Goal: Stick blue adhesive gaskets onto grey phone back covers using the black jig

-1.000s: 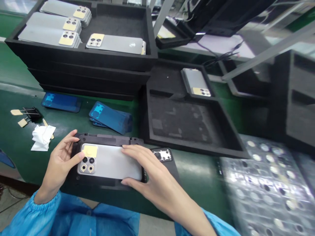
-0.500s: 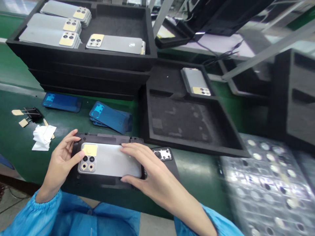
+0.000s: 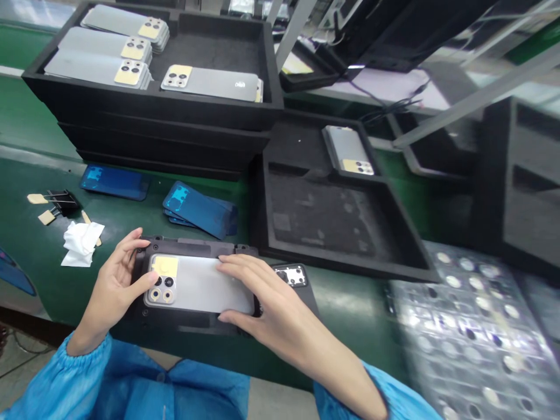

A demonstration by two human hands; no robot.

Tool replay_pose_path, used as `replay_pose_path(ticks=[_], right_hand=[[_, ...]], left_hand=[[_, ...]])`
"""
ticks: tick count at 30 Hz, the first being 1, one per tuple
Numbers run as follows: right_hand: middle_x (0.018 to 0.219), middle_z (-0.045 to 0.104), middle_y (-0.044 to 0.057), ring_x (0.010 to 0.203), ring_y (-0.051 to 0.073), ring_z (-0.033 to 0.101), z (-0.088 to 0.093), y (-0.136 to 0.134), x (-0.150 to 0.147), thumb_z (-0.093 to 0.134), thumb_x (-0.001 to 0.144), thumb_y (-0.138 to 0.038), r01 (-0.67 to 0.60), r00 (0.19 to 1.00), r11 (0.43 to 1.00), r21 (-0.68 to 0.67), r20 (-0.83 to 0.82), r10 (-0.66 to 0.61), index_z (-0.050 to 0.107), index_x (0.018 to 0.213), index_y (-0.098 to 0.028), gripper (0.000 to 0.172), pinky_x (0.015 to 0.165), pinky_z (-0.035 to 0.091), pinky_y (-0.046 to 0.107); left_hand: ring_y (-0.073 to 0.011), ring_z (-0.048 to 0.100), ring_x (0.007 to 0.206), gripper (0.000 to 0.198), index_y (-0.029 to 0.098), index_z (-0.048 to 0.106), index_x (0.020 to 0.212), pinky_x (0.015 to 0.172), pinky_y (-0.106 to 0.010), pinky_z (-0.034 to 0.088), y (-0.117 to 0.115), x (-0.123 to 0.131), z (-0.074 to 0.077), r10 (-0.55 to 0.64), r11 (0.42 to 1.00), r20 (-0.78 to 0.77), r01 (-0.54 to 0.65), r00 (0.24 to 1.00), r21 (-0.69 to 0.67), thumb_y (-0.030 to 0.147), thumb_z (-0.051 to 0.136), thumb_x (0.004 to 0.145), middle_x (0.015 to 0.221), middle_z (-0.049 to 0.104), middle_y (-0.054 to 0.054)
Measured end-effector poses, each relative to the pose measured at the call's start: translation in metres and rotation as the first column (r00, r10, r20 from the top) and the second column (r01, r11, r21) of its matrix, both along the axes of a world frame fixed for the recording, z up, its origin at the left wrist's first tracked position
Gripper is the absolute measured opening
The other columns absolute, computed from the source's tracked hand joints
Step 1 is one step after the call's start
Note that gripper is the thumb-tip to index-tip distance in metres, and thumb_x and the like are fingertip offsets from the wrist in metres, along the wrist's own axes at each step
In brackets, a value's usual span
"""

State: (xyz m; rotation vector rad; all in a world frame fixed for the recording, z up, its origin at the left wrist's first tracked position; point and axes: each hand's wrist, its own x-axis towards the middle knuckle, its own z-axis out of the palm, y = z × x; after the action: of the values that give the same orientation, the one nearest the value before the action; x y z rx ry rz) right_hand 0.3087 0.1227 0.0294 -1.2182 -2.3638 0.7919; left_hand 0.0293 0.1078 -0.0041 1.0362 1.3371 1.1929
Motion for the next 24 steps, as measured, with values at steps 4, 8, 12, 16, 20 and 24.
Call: replay_pose_path(ticks=[4,8,12,16,20,24], right_hand=[[0.143,0.066,0.013,0.135,0.035,0.061,0.0008,0.0016,-0.0007,0.075,0.089,-0.022,-0.011,1.000,1.000,-0.001,0.017,0.011,0.060,0.132,-0.026,0.046,0.110,0.056,0.055],[0.145,0.064,0.012,0.139,0.035,0.058,-0.0008,0.0018,0.0006,0.075,0.090,-0.025,-0.009,0.999,1.000,-0.020,0.045,0.010,0.061,0.132,-0.026,0.044,0.113,0.054,0.056],[0.148,0.062,0.012,0.142,0.036,0.054,-0.0034,0.0007,0.0021,0.075,0.091,-0.026,-0.018,0.998,0.999,-0.031,0.064,0.020,0.062,0.132,-0.025,0.043,0.115,0.052,0.058],[0.146,0.064,0.013,0.140,0.036,0.056,-0.0052,-0.0004,0.0010,0.076,0.090,-0.026,0.000,1.000,1.000,-0.014,0.027,0.001,0.064,0.125,-0.025,0.038,0.114,0.052,0.058],[0.143,0.066,0.013,0.139,0.035,0.058,-0.0053,0.0003,-0.0019,0.078,0.087,-0.027,0.047,0.998,0.997,-0.057,-0.041,-0.049,0.064,0.118,-0.025,0.034,0.112,0.053,0.057],[0.143,0.066,0.013,0.142,0.035,0.055,-0.0043,0.0012,-0.0029,0.079,0.087,-0.028,0.066,0.994,0.992,-0.104,-0.076,-0.074,0.064,0.114,-0.025,0.031,0.115,0.051,0.058]], left_hand=[[-0.0341,0.038,0.153,0.040,0.022,0.070,0.110,0.120,-0.045,0.041,0.0033,-0.0036,-0.0008,-0.065,0.998,-0.022,0.065,0.998,-0.013,0.031,0.083,0.073,0.164,0.036,-0.015],[-0.0350,0.036,0.154,0.039,0.022,0.071,0.109,0.119,-0.046,0.041,0.0050,-0.0048,-0.0020,-0.087,0.996,-0.029,0.087,0.996,-0.014,0.031,0.083,0.073,0.166,0.033,-0.015],[-0.0345,0.035,0.154,0.044,0.021,0.068,0.113,0.119,-0.045,0.041,0.0057,-0.0045,-0.0028,-0.079,0.997,-0.006,0.079,0.997,-0.001,0.030,0.083,0.072,0.166,0.032,-0.017],[-0.0357,0.038,0.152,0.048,0.021,0.066,0.116,0.117,-0.047,0.044,0.0069,-0.0048,-0.0029,-0.082,0.997,0.012,0.082,0.997,-0.001,0.030,0.083,0.072,0.167,0.031,-0.017],[-0.0357,0.040,0.151,0.048,0.021,0.065,0.115,0.117,-0.047,0.044,0.0089,-0.0051,-0.0021,-0.083,0.997,0.004,0.083,0.997,-0.008,0.031,0.083,0.071,0.168,0.030,-0.017],[-0.0359,0.040,0.151,0.050,0.021,0.065,0.114,0.119,-0.046,0.042,0.0105,-0.0055,-0.0008,-0.083,0.996,-0.011,0.083,0.996,-0.016,0.034,0.084,0.070,0.168,0.029,-0.017]])
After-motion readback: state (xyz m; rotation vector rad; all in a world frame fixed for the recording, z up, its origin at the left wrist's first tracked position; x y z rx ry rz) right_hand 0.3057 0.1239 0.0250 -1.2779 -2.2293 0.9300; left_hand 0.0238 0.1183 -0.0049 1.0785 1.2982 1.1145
